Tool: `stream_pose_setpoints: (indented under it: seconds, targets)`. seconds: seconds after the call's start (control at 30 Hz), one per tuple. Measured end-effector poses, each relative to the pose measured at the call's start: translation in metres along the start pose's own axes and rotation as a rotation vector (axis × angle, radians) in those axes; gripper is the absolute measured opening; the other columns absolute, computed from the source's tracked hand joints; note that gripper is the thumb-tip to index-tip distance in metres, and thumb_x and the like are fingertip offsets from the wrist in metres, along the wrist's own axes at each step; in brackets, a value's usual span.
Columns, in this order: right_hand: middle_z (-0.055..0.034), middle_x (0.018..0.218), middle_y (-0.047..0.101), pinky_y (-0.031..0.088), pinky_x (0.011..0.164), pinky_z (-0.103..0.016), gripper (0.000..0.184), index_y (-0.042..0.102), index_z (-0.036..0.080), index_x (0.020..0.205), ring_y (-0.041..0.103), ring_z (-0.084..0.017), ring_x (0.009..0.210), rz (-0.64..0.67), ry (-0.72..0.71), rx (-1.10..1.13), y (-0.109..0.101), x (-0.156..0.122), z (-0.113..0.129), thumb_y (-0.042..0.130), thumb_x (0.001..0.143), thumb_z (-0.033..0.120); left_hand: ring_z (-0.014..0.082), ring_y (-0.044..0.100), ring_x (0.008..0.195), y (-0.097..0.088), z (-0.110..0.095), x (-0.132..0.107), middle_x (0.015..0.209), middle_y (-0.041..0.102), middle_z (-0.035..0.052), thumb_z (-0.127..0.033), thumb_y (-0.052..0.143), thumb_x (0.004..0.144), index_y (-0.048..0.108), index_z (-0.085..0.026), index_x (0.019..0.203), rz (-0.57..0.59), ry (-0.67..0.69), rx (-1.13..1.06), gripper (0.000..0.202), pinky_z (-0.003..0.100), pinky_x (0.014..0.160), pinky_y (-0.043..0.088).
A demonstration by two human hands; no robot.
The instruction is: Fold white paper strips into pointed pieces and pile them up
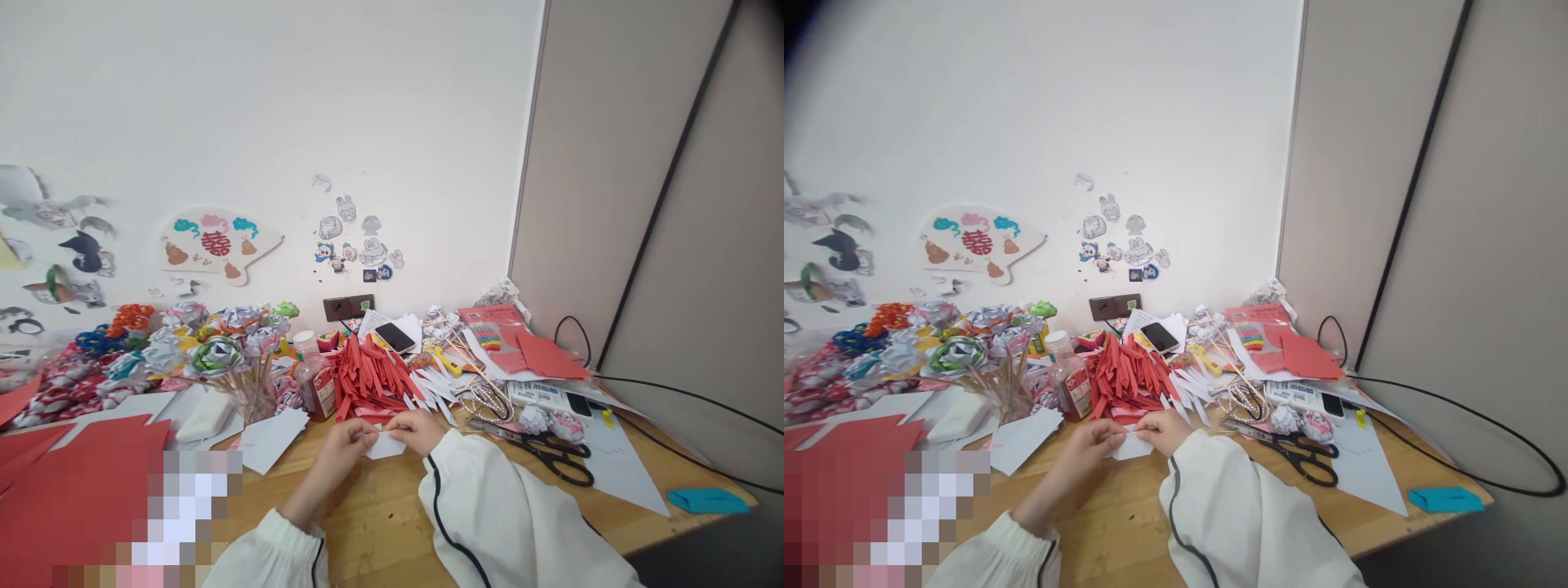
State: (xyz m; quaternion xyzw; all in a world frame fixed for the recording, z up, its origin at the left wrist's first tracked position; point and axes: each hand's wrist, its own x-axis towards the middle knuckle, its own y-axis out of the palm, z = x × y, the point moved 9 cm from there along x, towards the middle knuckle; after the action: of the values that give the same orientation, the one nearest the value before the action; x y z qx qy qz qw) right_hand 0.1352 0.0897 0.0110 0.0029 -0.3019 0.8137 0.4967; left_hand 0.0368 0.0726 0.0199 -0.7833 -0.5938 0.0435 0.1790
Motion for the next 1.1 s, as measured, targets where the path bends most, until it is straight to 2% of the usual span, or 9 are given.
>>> stream_pose_setpoints:
  seconds: [0.2, 0.33, 0.43, 0.53, 0.67, 0.83, 0.97, 1.03, 1.1]
  targets:
    - [-0.0027, 0.077, 0.058, 0.04, 0.063, -0.023, 0.022, 0.055, 0.015, 0.091, 0.052, -0.012, 0.067, 0.188, -0.058, 0.125, 0.002, -0.003, 0.007, 0.046, 0.073, 0.022, 0.0113, 0.05, 0.052, 0.002, -0.005, -0.002, 0.057, 0.06, 0.0022, -0.033, 0.06, 0.061, 0.06, -0.011, 0.064, 0.045, -0.048, -0.126, 0.022, 0.021, 0.05, 0.036]
    - [0.0003, 0.067, 0.055, 0.04, 0.058, -0.023, 0.028, 0.047, 0.015, 0.097, 0.053, -0.01, 0.06, 0.223, 0.004, 0.265, 0.004, -0.003, -0.004, 0.049, 0.072, 0.026, 0.0113, 0.051, 0.05, 0.002, -0.005, -0.002, 0.054, 0.06, 0.0019, -0.035, 0.062, 0.058, 0.06, -0.011, 0.063, 0.059, -0.082, -0.156, 0.025, 0.021, 0.05, 0.036]
    - [0.0024, 0.062, 0.054, 0.041, 0.056, -0.024, 0.027, 0.042, 0.016, 0.096, 0.055, -0.011, 0.056, 0.237, 0.05, 0.39, 0.005, -0.002, -0.013, 0.048, 0.072, 0.027, 0.0109, 0.05, 0.049, -0.005, 0.0, -0.001, 0.053, 0.059, 0.0012, -0.036, 0.062, 0.057, 0.059, -0.011, 0.064, 0.028, -0.121, -0.138, 0.026, 0.02, 0.048, 0.035]
    - [0.0042, 0.058, 0.053, 0.042, 0.057, -0.025, 0.021, 0.041, 0.016, 0.092, 0.056, -0.012, 0.056, 0.198, 0.053, 0.418, 0.0, 0.0, -0.019, 0.045, 0.074, 0.025, 0.0109, 0.051, 0.05, -0.006, 0.004, -0.001, 0.054, 0.059, 0.0009, -0.035, 0.061, 0.058, 0.058, -0.012, 0.064, 0.033, -0.141, -0.135, 0.025, 0.02, 0.049, 0.035]
    - [0.0042, 0.059, 0.052, 0.041, 0.056, -0.022, 0.019, 0.045, 0.017, 0.091, 0.053, -0.01, 0.056, 0.076, 0.047, 0.26, -0.007, 0.0, -0.021, 0.046, 0.072, 0.02, 0.0107, 0.049, 0.048, 0.003, 0.011, -0.004, 0.051, 0.057, -0.0005, -0.033, 0.061, 0.057, 0.057, -0.012, 0.063, 0.072, -0.158, -0.061, 0.022, 0.019, 0.046, 0.032]
    - [0.0043, 0.058, 0.049, 0.038, 0.051, -0.019, 0.019, 0.049, 0.018, 0.092, 0.048, -0.008, 0.051, 0.081, -0.021, 0.136, 0.002, -0.003, -0.002, 0.043, 0.073, 0.019, 0.0085, 0.041, 0.045, 0.016, 0.007, -0.006, 0.049, 0.051, -0.0026, -0.035, 0.057, 0.059, 0.057, -0.012, 0.056, 0.106, -0.045, 0.109, 0.023, 0.019, 0.043, 0.027]
    - [0.0028, 0.063, 0.05, 0.038, 0.051, -0.018, 0.02, 0.047, 0.018, 0.093, 0.048, -0.008, 0.054, -0.039, -0.035, 0.171, -0.003, -0.001, 0.002, 0.045, 0.074, 0.023, 0.0075, 0.038, 0.043, 0.012, 0.013, -0.001, 0.047, 0.047, -0.004, -0.039, 0.057, 0.06, 0.055, -0.012, 0.057, 0.025, -0.072, 0.007, 0.027, 0.018, 0.042, 0.025]
    - [0.002, 0.066, 0.051, 0.038, 0.048, -0.018, 0.024, 0.045, 0.018, 0.093, 0.048, -0.007, 0.052, -0.078, 0.04, 0.258, -0.004, 0.0, -0.008, 0.048, 0.072, 0.03, 0.0083, 0.041, 0.044, 0.003, 0.017, 0.002, 0.049, 0.05, -0.003, -0.041, 0.058, 0.058, 0.055, -0.012, 0.06, -0.062, -0.099, -0.067, 0.029, 0.018, 0.042, 0.027]
    - [0.0025, 0.063, 0.052, 0.038, 0.044, -0.018, 0.03, 0.045, 0.017, 0.09, 0.048, -0.006, 0.046, -0.036, 0.133, 0.341, 0.004, 0.001, -0.021, 0.052, 0.068, 0.038, 0.0095, 0.044, 0.045, -0.006, 0.019, 0.003, 0.051, 0.053, -0.0017, -0.042, 0.06, 0.056, 0.055, -0.012, 0.061, -0.147, -0.114, -0.125, 0.031, 0.019, 0.043, 0.03]
